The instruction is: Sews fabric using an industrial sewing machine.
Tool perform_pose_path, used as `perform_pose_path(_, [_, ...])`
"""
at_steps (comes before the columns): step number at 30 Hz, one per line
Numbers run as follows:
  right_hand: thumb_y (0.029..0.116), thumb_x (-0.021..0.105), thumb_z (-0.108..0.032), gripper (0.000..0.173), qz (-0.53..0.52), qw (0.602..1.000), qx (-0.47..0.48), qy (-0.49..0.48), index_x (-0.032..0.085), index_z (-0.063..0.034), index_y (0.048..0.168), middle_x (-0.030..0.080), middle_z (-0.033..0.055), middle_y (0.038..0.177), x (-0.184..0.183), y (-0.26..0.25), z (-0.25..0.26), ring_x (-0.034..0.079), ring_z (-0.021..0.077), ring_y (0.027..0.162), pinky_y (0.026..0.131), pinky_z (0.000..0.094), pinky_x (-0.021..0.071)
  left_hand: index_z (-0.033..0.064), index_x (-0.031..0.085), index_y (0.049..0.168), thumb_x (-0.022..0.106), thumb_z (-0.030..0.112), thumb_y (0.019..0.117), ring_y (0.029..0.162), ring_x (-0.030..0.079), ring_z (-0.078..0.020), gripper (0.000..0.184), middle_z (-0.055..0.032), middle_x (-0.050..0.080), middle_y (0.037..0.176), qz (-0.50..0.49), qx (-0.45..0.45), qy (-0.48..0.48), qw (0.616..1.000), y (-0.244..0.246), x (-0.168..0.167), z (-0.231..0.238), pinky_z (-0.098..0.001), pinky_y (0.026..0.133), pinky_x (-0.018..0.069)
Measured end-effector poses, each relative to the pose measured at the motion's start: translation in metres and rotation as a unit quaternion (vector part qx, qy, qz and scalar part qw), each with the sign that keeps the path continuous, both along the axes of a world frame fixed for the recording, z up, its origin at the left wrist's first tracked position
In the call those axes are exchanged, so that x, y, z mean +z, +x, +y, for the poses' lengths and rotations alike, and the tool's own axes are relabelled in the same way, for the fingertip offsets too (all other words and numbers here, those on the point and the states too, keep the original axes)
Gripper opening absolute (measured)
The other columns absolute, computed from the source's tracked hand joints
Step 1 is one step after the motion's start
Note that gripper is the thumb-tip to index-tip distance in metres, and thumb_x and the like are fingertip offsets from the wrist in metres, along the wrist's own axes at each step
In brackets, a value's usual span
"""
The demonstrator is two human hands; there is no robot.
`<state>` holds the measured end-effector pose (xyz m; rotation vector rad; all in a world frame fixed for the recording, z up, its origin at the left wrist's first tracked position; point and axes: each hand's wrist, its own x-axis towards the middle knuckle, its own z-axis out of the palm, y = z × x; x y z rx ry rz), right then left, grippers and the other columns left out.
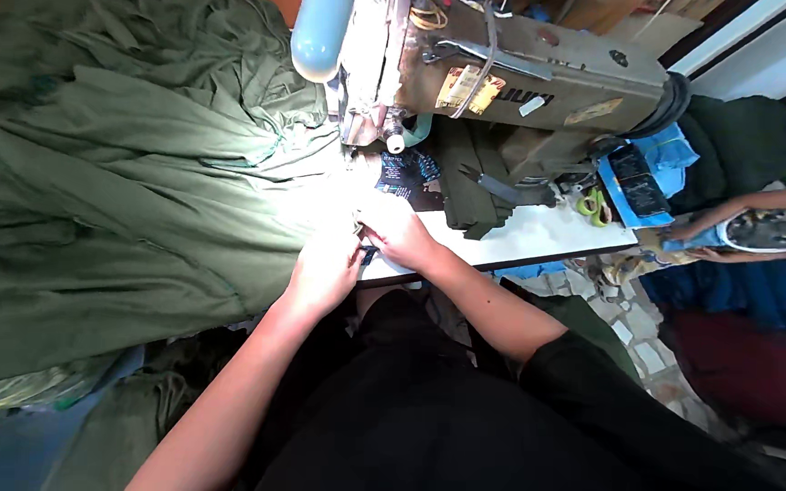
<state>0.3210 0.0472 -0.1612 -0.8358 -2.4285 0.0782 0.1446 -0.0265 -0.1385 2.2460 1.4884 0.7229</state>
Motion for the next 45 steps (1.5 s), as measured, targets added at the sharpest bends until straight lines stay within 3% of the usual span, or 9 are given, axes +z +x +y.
perform_pose_path(2, [0.089, 0.062, -0.001, 0.017, 0.028, 1.0, -0.014, 0.002, 0.077, -0.0007, 0.096, 0.075, 0.0181, 0.1, -0.003, 0.0, -0.008, 0.071, 0.0367, 0.101, 0.087, 0.0539, 0.0531, -0.0017, 0.072, 0.088, 0.062, 0.01, 0.1007, 0.081, 0.065, -0.0283, 0.02, -0.014, 0.066, 0.081, -0.078, 0.023, -0.07, 0.994, -0.008, 0.015, 0.004, -0.0503, 0.077, 0.0522])
perform_pose_path(6, [0.0899, 0.062, -0.001, 0.015, 0.047, 0.998, -0.039, -0.021, 0.076, -0.0034, 0.092, 0.074, 0.0166, 0.101, -0.012, -0.002, -0.012, 0.07, 0.0349, 0.1, 0.086, 0.0535, 0.0545, 0.0078, 0.069, 0.093, 0.063, 0.01, 0.0971, 0.075, 0.062, -0.0005, 0.007, 0.005, 0.065, 0.082, -0.343, 0.127, -0.128, 0.922, -0.021, 0.022, 0.039, -0.0209, 0.071, 0.0537])
perform_pose_path(11, [0.0883, 0.062, -0.005, 0.014, 0.028, 0.997, -0.056, -0.033, 0.076, -0.0068, 0.091, 0.068, 0.0131, 0.088, -0.014, -0.01, -0.017, 0.067, 0.031, 0.09, 0.079, 0.0491, 0.0541, -0.0038, 0.066, 0.119, 0.058, 0.012, 0.1016, 0.092, 0.065, -0.0082, 0.025, -0.011, 0.068, 0.107, -0.309, 0.261, -0.089, 0.91, -0.048, -0.004, 0.078, -0.03, 0.088, 0.0544])
perform_pose_path(17, [0.0866, 0.064, -0.004, 0.018, -0.038, 0.998, 0.029, -0.048, 0.077, -0.0043, 0.1, 0.069, 0.016, 0.131, 0.005, -0.01, -0.004, 0.059, 0.0403, 0.128, 0.105, 0.0603, 0.0446, 0.0043, 0.061, 0.111, 0.061, 0.01, 0.1007, 0.056, 0.06, -0.0003, 0.011, 0.0055, 0.062, 0.071, -0.371, 0.161, -0.191, 0.895, -0.027, 0.027, 0.094, -0.016, 0.054, 0.0528])
perform_pose_path(19, [0.0863, 0.064, -0.003, 0.021, -0.06, 0.994, 0.074, -0.062, 0.077, -0.0042, 0.102, 0.071, 0.0131, 0.128, 0.015, -0.009, 0.004, 0.061, 0.0381, 0.127, 0.107, 0.0594, 0.043, 0.0057, 0.062, 0.097, 0.058, 0.017, 0.1037, 0.049, 0.055, -0.001, 0.014, 0.0054, 0.057, 0.063, -0.295, 0.114, -0.25, 0.915, -0.02, 0.025, 0.106, -0.0167, 0.049, 0.0489])
perform_pose_path(23, [0.0884, 0.061, -0.009, 0.03, -0.075, 0.994, 0.043, -0.065, 0.077, -0.0094, 0.114, 0.069, 0.011, 0.129, 0.015, -0.005, 0.001, 0.06, 0.0349, 0.127, 0.104, 0.0579, 0.0449, 0.0, 0.064, 0.094, 0.054, 0.021, 0.1065, 0.05, 0.053, -0.0061, 0.027, -0.0009, 0.055, 0.064, -0.116, 0.084, -0.31, 0.94, -0.027, 0.019, 0.121, -0.0233, 0.052, 0.0487])
perform_pose_path(31, [0.0883, 0.06, -0.01, 0.017, 0.03, 0.997, -0.048, -0.054, 0.076, -0.0054, 0.093, 0.071, 0.0178, 0.122, -0.012, -0.007, -0.017, 0.068, 0.0363, 0.109, 0.086, 0.0532, 0.0537, -0.0009, 0.064, 0.097, 0.057, 0.021, 0.1053, 0.053, 0.054, -0.0063, 0.025, -0.0023, 0.058, 0.067, -0.076, 0.119, -0.343, 0.929, -0.017, 0.027, 0.119, -0.0229, 0.054, 0.0486])
perform_pose_path(40, [0.0882, 0.061, -0.009, 0.018, 0.023, 0.998, -0.038, -0.045, 0.077, -0.0069, 0.097, 0.071, 0.0176, 0.12, -0.012, -0.006, -0.017, 0.067, 0.036, 0.111, 0.088, 0.0537, 0.0528, -0.0064, 0.064, 0.108, 0.056, 0.021, 0.1064, 0.07, 0.064, -0.0187, 0.029, -0.0137, 0.068, 0.085, 0.004, 0.158, -0.357, 0.921, -0.005, 0.037, 0.116, -0.0382, 0.072, 0.055])
perform_pose_path(45, [0.0895, 0.06, -0.007, 0.018, 0.031, 0.998, -0.036, -0.039, 0.076, -0.0075, 0.095, 0.07, 0.0167, 0.119, -0.014, -0.007, -0.016, 0.067, 0.0343, 0.108, 0.087, 0.0522, 0.0529, -0.0066, 0.063, 0.109, 0.055, 0.022, 0.1069, 0.07, 0.063, -0.0184, 0.03, -0.0141, 0.067, 0.085, -0.002, 0.172, -0.345, 0.923, -0.004, 0.04, 0.112, -0.0372, 0.071, 0.0546])
